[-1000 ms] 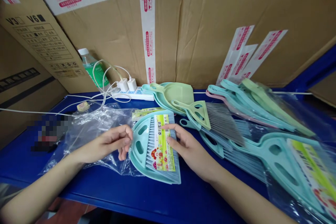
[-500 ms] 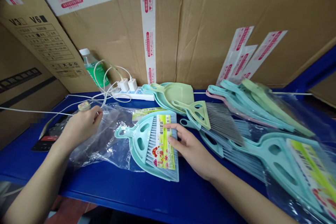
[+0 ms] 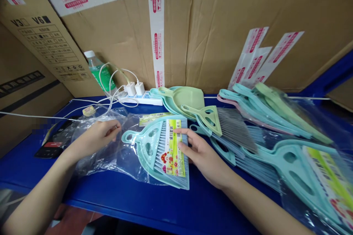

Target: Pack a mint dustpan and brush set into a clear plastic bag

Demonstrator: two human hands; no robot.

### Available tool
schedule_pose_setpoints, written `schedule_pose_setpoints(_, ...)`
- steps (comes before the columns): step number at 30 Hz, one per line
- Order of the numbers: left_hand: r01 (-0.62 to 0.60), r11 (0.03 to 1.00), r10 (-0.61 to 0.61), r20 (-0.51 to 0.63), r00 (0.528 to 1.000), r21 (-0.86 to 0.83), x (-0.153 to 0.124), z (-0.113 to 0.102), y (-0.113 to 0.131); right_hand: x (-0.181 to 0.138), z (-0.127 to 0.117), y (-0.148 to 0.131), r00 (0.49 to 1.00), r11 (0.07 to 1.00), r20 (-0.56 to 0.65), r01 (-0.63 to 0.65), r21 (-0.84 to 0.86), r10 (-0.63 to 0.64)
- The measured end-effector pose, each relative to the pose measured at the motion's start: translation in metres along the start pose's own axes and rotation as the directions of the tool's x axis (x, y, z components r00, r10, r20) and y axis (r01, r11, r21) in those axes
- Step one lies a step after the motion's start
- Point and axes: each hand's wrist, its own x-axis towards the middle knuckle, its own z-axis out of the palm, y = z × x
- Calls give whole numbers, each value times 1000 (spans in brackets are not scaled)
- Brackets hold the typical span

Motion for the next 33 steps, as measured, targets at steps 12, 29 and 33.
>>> schedule_pose_setpoints(12,-52,994,59,74,996,-92,1,2,4,1,1,2,999,998,23,-40,53,38)
schedule_pose_setpoints(29,-51,998,50,47,998,32,3,6,3,-1,-16,0,964,916,228,-36,-399,137)
schedule_pose_setpoints(33,-72,997,71,37,997,36,3,7,2,-8,-15,0,980,795,169,22,-606,102)
